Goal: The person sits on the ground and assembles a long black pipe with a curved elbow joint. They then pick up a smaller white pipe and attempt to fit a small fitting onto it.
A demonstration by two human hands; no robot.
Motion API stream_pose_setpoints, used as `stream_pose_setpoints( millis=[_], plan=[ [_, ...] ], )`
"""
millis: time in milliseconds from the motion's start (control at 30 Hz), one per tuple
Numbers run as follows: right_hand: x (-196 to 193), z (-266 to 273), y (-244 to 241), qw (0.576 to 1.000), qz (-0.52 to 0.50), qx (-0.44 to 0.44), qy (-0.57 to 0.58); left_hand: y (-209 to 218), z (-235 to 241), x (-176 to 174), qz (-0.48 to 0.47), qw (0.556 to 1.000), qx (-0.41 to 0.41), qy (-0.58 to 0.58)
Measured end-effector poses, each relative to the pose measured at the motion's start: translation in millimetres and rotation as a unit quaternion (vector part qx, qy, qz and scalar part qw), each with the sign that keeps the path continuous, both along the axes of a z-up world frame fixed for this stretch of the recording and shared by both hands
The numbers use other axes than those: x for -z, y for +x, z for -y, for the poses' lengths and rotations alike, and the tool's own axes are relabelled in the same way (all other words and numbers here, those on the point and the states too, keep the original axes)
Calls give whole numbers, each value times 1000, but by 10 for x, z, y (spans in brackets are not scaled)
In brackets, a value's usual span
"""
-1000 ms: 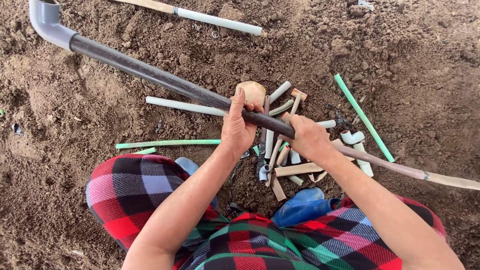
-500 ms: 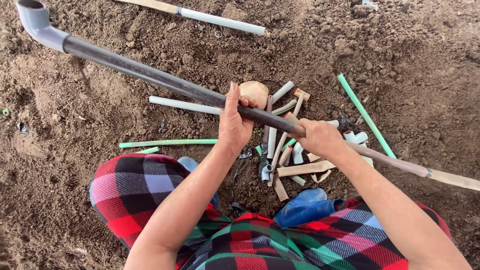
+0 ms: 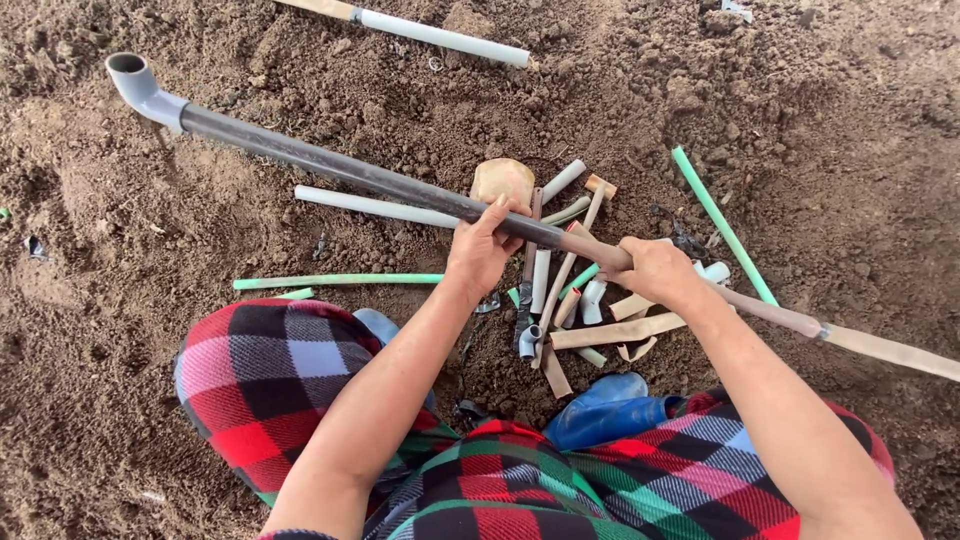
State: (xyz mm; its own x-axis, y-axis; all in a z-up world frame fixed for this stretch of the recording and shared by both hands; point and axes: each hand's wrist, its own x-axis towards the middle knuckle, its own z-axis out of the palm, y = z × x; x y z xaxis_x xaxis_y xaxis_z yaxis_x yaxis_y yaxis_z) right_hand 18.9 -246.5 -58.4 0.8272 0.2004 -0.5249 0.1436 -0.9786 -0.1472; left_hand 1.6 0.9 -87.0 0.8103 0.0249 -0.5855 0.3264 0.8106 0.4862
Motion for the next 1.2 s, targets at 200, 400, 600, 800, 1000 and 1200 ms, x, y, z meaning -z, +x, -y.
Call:
stream_pose_setpoints(
  millis=[200,400,600,800,1000,1200],
  plan=[
    [-52,-44,-22,999,-3,-20,45,-16,-54,6,7,1000,6,9],
    [-65,-87,-23,989,-85,58,106,-5,-57,33,17,1000,6,4],
    [-149,-163,-139,982,-25,58,178,13,-61,-3,5,1000,-3,-1],
    [-150,-184,-156,976,44,3,215,18,-60,79,2,1000,-17,-3],
    [-6,-179,-204,964,116,-52,233,3,-2,181,5,1000,-5,27],
    [-37,-237,-282,946,188,-114,238,20,28,447,3,1000,-16,17]
  ],
)
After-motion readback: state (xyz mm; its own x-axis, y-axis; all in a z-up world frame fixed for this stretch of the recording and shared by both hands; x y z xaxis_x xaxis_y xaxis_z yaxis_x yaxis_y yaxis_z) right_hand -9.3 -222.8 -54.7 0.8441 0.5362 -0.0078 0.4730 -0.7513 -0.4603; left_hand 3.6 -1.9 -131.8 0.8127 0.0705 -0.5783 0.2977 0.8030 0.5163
